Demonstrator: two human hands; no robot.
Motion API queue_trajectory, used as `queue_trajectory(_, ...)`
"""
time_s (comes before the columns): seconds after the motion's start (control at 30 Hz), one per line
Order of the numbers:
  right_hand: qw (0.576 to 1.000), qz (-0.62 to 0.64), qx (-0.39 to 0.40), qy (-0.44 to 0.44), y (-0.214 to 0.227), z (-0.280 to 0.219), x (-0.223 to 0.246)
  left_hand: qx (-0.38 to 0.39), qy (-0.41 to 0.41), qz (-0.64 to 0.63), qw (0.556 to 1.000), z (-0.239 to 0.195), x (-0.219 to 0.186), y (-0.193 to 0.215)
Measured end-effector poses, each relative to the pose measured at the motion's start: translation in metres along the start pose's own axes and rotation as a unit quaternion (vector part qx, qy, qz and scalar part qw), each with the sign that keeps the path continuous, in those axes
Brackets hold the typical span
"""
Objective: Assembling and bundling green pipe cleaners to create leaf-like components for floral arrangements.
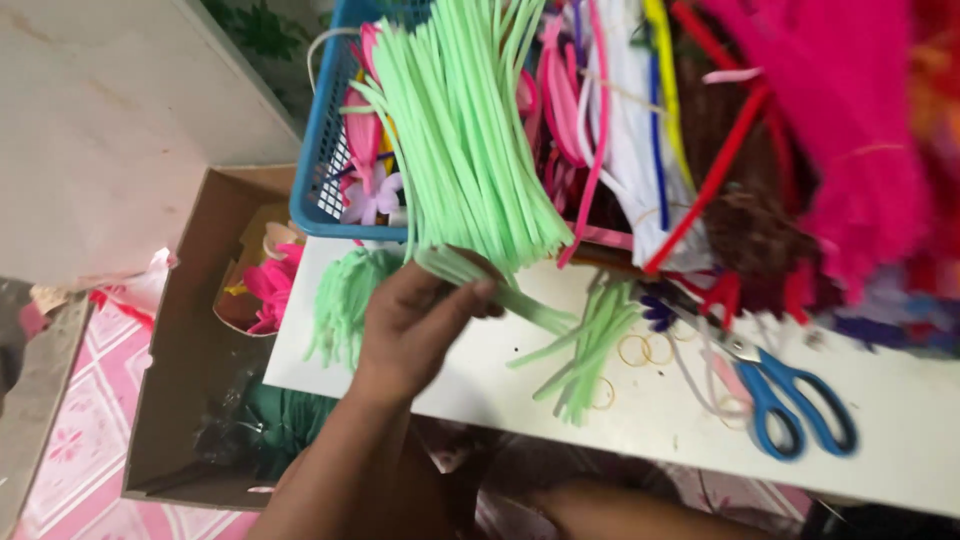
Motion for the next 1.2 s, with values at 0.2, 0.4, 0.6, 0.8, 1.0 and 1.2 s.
queue_trajectory(0.2,0.918,-0.158,-0.355,-0.082,0.106,-0.059,0.016,-0.070,-0.046,-0.037,0.996,-0.010,-0.008,0.009)
queue_trajectory(0.4,0.800,-0.234,-0.552,-0.009,0.157,-0.084,0.109,-0.054,-0.050,-0.035,0.997,-0.011,0.000,-0.008)
queue_trajectory(0.6,0.755,-0.073,-0.629,0.168,0.126,-0.067,0.166,-0.008,-0.001,-0.053,0.999,-0.028,0.002,-0.044)
queue_trajectory(0.8,0.748,0.048,-0.636,0.183,0.117,-0.058,0.195,0.010,0.008,-0.066,0.998,-0.035,0.001,-0.043)
queue_trajectory(1.0,0.795,0.196,-0.548,0.173,0.126,-0.053,0.187,0.055,0.016,-0.087,0.995,-0.037,0.005,-0.035)
queue_trajectory(1.2,0.812,0.255,-0.494,0.175,0.130,-0.050,0.163,0.049,0.018,-0.119,0.992,-0.034,0.004,-0.039)
Point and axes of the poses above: each hand's wrist, its own z-axis towards the middle knuckle, its own y-axis out of the back of the hand, x = y × z, the point moved 2 cm from there along z, towards the middle knuckle, and after that the axes turned 10 degrees about z, right-handed, at the moved point
